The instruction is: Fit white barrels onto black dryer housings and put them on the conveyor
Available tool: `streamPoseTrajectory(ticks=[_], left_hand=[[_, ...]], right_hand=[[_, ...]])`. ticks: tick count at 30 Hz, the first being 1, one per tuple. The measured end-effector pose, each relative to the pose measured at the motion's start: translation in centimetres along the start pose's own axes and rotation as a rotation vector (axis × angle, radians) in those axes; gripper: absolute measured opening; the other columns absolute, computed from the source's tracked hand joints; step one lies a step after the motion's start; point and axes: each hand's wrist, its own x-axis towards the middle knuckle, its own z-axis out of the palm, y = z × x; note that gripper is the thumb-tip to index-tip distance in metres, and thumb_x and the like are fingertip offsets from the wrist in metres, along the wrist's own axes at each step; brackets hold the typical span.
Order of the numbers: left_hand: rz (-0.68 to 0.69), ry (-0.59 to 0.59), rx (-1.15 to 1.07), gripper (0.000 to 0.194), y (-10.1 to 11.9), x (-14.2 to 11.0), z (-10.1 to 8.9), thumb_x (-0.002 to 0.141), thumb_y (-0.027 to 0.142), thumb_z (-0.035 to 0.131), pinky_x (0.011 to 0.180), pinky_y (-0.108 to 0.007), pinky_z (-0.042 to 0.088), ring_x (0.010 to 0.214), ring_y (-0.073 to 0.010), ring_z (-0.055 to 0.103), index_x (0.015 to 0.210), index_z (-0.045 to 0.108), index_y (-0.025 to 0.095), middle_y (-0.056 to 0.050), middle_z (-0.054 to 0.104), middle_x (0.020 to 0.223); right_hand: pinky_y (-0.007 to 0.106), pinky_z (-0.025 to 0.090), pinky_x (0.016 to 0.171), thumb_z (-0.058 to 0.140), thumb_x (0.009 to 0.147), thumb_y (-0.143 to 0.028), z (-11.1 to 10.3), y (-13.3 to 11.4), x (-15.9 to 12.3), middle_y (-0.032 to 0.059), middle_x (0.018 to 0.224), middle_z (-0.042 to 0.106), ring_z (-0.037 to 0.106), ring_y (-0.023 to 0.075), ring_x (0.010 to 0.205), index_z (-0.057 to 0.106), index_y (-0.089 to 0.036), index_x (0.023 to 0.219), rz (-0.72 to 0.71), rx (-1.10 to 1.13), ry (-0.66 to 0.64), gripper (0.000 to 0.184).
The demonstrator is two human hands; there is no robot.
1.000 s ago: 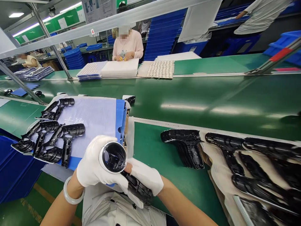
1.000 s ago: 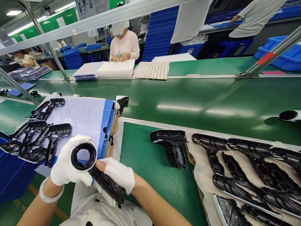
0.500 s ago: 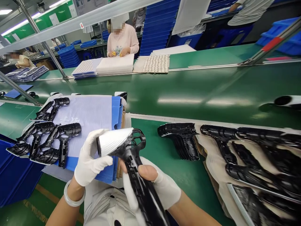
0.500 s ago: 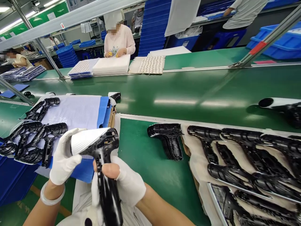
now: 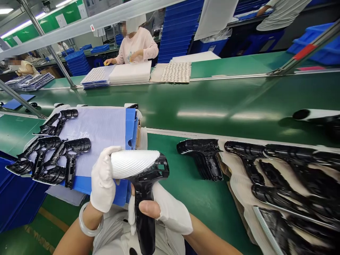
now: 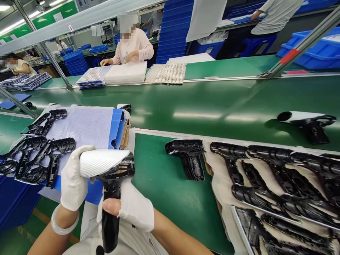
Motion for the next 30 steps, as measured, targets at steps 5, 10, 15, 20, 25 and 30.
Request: streamPoseTrajectory(ticks=[5, 10, 15, 20, 25, 30], left_hand=[[0.078, -0.111, -0.033, 0.049, 0.3, 0.0, -0.2, 0.089, 0.062, 0.057, 0.064, -0.029, 0.058, 0.081, -0.019, 0.068, 0.122, 0.062, 0.026, -0.007, 0.068, 0.114], [0.053, -0.096, 0.118, 0.055, 1.4, -0.2, 0.2, 0.072, 0.053, 0.08, 0.082, -0.033, 0.057, 0.101, -0.025, 0.066, 0.117, 0.064, 0.025, -0.006, 0.069, 0.111], [-0.088, -0.118, -0.021, 0.037, 1.6, 0.0, 0.5, 0.098, 0.05, 0.043, 0.043, -0.021, 0.046, 0.06, -0.0123, 0.063, 0.106, 0.068, 0.024, -0.004, 0.071, 0.1], [-0.145, -0.164, -0.087, 0.036, 1.7, -0.1, 0.6, 0.1, 0.045, 0.042, 0.038, -0.02, 0.045, 0.039, -0.0049, 0.051, 0.107, 0.069, 0.023, -0.003, 0.071, 0.094], [-0.21, -0.161, -0.175, 0.056, 1.7, -0.2, 0.7, 0.092, 0.068, 0.044, 0.035, -0.025, 0.046, 0.039, -0.0082, 0.053, 0.11, 0.067, 0.019, -0.008, 0.069, 0.1], [-0.097, -0.197, -0.058, 0.061, 1.5, -0.4, 0.4, 0.076, 0.065, 0.07, 0.052, -0.027, 0.055, 0.064, -0.0164, 0.065, 0.118, 0.062, 0.021, -0.009, 0.068, 0.11]], right_hand=[[0.028, 0.047, 0.065, 0.074, 0.066, -0.054, -0.5, -0.5, 0.4, 0.0029, 0.077, 0.056, 0.052, 0.0153, 0.071, 0.057, -0.017, 0.082, 0.007, -0.156, 0.064, 0.043], [0.025, 0.028, 0.054, 0.058, 0.067, -0.024, -0.3, -1.6, 0.9, -0.0045, 0.056, 0.034, 0.03, 0.0095, 0.058, 0.035, -0.02, 0.054, 0.344, -0.652, 0.144, 0.027], [0.027, 0.021, 0.051, 0.058, 0.067, -0.017, -0.5, -1.7, 0.9, -0.0053, 0.051, 0.026, 0.025, 0.0088, 0.055, 0.026, -0.02, 0.05, 0.49, -0.817, 0.201, 0.036], [0.024, 0.027, 0.053, 0.059, 0.067, -0.017, -0.7, -1.7, 0.6, -0.0056, 0.054, 0.032, 0.029, 0.0091, 0.058, 0.03, -0.02, 0.054, 0.33, -0.713, 0.166, 0.031], [0.022, 0.031, 0.056, 0.059, 0.067, -0.013, -0.5, -2.4, 0.2, -0.0061, 0.058, 0.036, 0.033, 0.0085, 0.061, 0.034, -0.019, 0.055, 0.336, -0.711, 0.136, 0.029], [0.023, 0.028, 0.053, 0.059, 0.068, -0.007, -0.6, -2.2, 0.1, -0.0065, 0.054, 0.033, 0.03, 0.0073, 0.057, 0.03, -0.019, 0.052, 0.347, -0.737, 0.095, 0.035]])
